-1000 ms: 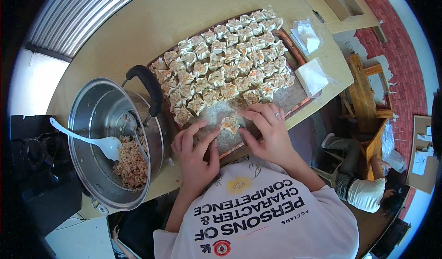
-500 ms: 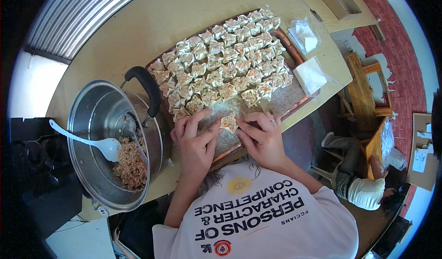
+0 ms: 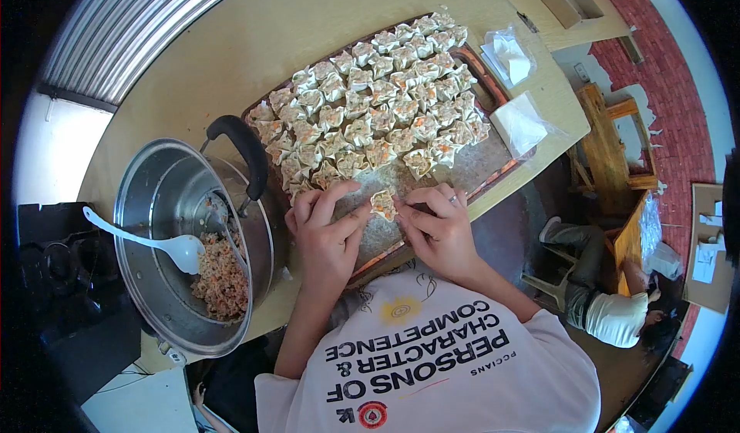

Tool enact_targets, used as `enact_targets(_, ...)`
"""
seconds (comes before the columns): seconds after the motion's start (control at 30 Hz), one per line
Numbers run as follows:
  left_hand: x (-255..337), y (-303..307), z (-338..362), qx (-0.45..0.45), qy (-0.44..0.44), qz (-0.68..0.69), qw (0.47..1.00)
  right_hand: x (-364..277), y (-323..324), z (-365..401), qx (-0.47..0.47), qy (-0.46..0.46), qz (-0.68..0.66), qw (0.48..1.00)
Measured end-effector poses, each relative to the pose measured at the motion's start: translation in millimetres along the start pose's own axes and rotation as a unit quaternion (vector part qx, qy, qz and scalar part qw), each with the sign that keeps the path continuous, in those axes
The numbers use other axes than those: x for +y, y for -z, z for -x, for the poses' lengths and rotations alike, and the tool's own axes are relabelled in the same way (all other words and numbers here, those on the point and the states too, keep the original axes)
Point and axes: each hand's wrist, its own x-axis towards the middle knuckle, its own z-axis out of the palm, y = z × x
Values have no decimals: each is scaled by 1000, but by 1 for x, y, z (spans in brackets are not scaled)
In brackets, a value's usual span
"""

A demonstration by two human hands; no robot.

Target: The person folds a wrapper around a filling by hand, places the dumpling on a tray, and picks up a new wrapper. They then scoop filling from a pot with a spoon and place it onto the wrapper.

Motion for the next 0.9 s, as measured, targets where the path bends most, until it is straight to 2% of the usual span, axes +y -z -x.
enact_targets(0.1,-2,0,1,-3,-6,4,1000,3,1,-4,-1,16,-5,1000)
enact_targets(0.17,-1,1,3,-2,-12,2,1000,7,8,-10,-42,35,9,998)
enact_targets(0.3,16,15,17,-12,6,-10,1000,21,17,-14,-52,27,-10,998)
enact_targets(0.37,15,18,20,-10,9,-25,1000,19,17,-8,-15,-99,-105,989)
enact_targets(0.47,11,17,21,-14,29,-11,999,5,20,-5,-16,-144,-122,982)
enact_targets(0.5,10,14,15,-2,19,-18,1000,2,20,-7,-17,-143,-122,982)
enact_targets(0.57,8,8,3,9,9,-24,1000,-3,21,-9,-43,-71,-42,996)
enact_targets(0.67,5,2,-4,-41,-32,-17,998,-3,16,-9,-59,-46,-7,997)
enact_targets(0.9,1,7,1,-37,-10,53,998,4,10,0,-28,-66,-58,996)
